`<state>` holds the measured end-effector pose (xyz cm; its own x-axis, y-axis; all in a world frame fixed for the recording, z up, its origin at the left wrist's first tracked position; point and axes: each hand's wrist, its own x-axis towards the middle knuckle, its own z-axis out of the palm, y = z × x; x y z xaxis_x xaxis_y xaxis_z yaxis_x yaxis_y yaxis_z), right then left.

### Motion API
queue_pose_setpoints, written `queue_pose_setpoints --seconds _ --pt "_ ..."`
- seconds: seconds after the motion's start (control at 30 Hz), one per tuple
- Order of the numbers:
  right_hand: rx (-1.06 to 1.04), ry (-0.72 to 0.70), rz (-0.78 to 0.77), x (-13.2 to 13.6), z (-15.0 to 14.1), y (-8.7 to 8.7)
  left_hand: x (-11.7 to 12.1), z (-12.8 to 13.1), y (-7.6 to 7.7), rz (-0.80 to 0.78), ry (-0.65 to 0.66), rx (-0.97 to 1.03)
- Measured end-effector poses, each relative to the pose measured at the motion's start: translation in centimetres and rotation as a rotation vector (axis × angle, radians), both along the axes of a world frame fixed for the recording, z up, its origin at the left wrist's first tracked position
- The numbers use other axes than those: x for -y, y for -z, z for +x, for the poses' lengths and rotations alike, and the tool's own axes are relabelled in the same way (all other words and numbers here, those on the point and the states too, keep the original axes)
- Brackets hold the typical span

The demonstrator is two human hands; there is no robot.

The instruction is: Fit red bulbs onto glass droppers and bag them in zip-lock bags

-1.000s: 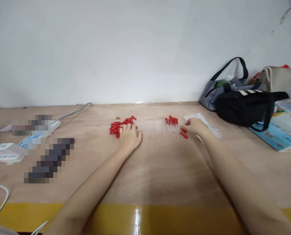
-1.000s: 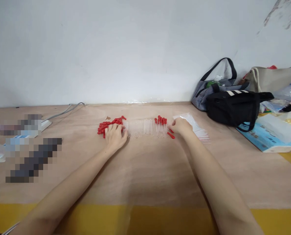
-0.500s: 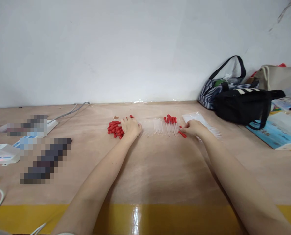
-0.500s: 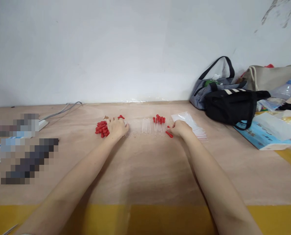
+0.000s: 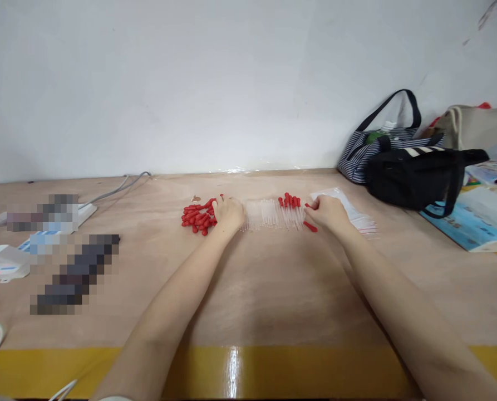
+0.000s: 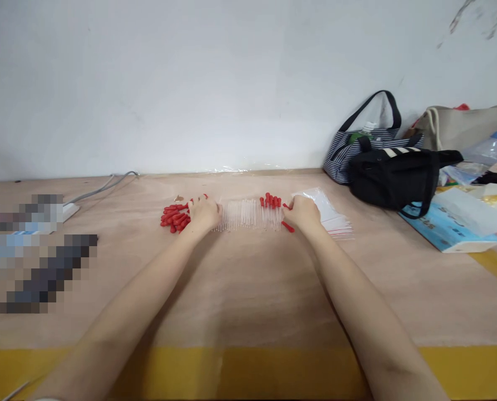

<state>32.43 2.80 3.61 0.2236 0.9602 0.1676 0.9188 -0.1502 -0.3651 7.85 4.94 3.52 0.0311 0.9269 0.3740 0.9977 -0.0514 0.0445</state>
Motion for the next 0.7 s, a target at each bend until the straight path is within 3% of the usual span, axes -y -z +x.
queue_pose_setpoints --seconds 0.07,0.17,0.3,0.47,0.7 --pt "-0.109 -0.102 0.166 0.3 -1.0 -0.1 1.2 -0.4 -0.2 0.088 0.189 0.027" --pt "-0.312 -0.377 0.303 1.1 -3.3 0.5 3.1 -1.6 0.3 0.118 0.487 0.052" --pt "-0.405 -0.71 0.362 3.0 -6.6 2.0 4.9 -3.6 2.5 0.179 0.685 0.097" --pt "-0.455 -0.74 0.411 4.8 -8.3 3.6 5.6 -4.4 4.1 0.229 0.774 0.157" --pt "-0.488 -0.77 0.424 5.3 -8.1 4.3 5.5 -4.4 4.0 0.258 0.854 0.138"
